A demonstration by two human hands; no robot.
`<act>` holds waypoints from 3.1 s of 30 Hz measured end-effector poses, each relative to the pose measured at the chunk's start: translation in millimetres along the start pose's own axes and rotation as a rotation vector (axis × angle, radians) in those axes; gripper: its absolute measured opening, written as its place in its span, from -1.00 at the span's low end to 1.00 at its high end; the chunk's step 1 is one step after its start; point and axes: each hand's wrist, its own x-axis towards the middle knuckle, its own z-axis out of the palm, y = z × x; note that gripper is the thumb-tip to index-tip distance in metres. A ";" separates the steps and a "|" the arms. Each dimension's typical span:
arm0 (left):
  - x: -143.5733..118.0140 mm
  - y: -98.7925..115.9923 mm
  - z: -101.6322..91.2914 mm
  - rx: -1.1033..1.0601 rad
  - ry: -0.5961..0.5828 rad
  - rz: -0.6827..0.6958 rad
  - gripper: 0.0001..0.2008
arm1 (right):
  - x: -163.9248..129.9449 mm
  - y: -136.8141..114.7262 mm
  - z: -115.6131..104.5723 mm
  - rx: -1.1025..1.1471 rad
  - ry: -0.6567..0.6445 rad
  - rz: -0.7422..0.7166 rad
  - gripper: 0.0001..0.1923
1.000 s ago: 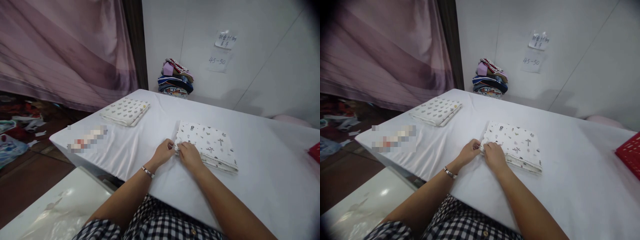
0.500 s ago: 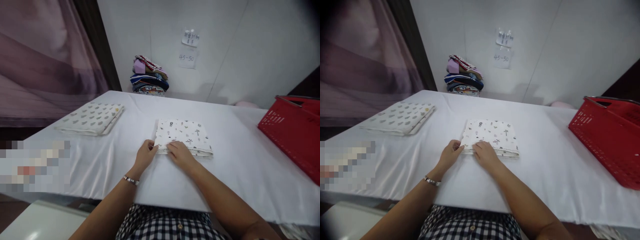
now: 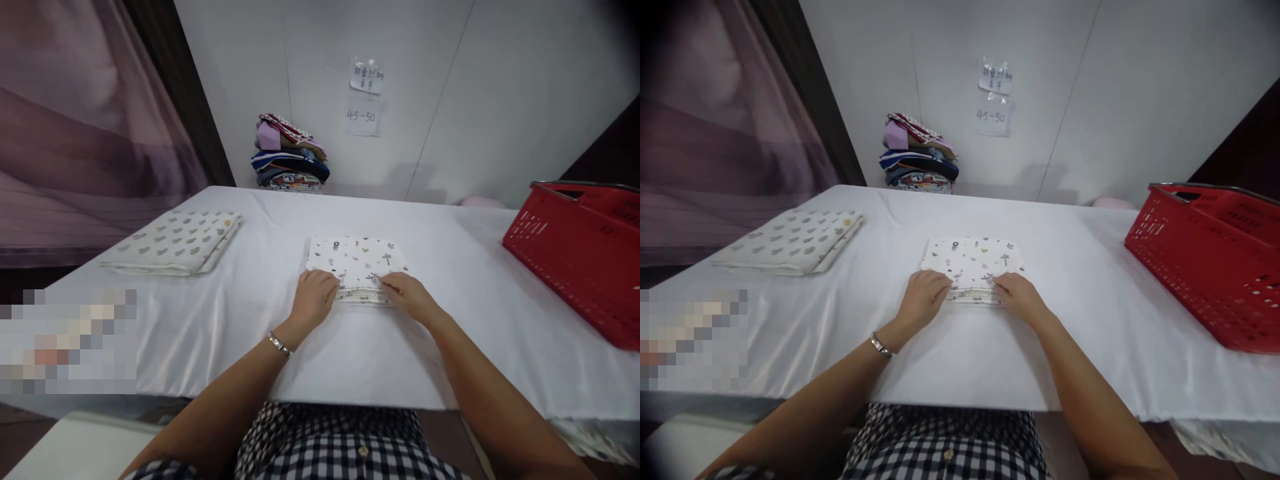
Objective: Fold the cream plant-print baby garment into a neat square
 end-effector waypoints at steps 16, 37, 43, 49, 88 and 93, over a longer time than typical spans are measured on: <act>18.2 -2.9 17.9 -0.175 -0.237 -0.059 -0.80 | 12.7 -1.5 17.3 -0.078 -0.055 0.025 -0.75; 14.1 0.1 22.0 -0.049 -0.197 -0.013 -0.69 | 6.5 -3.3 2.1 0.051 -0.093 -0.030 -0.83; 13.0 1.3 19.0 -0.071 -0.202 0.015 -0.77 | 6.8 -4.1 0.1 0.030 -0.119 -0.065 -0.85; 11.3 -1.1 22.9 -0.095 -0.170 0.008 -0.77 | 6.5 -1.6 3.8 0.030 -0.102 -0.051 -0.79; 25.3 32.1 35.1 0.172 -0.212 0.171 -0.87 | 5.9 0.7 13.6 -0.084 -0.002 -0.122 -0.74; 25.2 33.1 36.5 0.216 -0.211 0.204 -0.86 | 6.3 0.7 14.5 -0.085 -0.001 -0.127 -0.75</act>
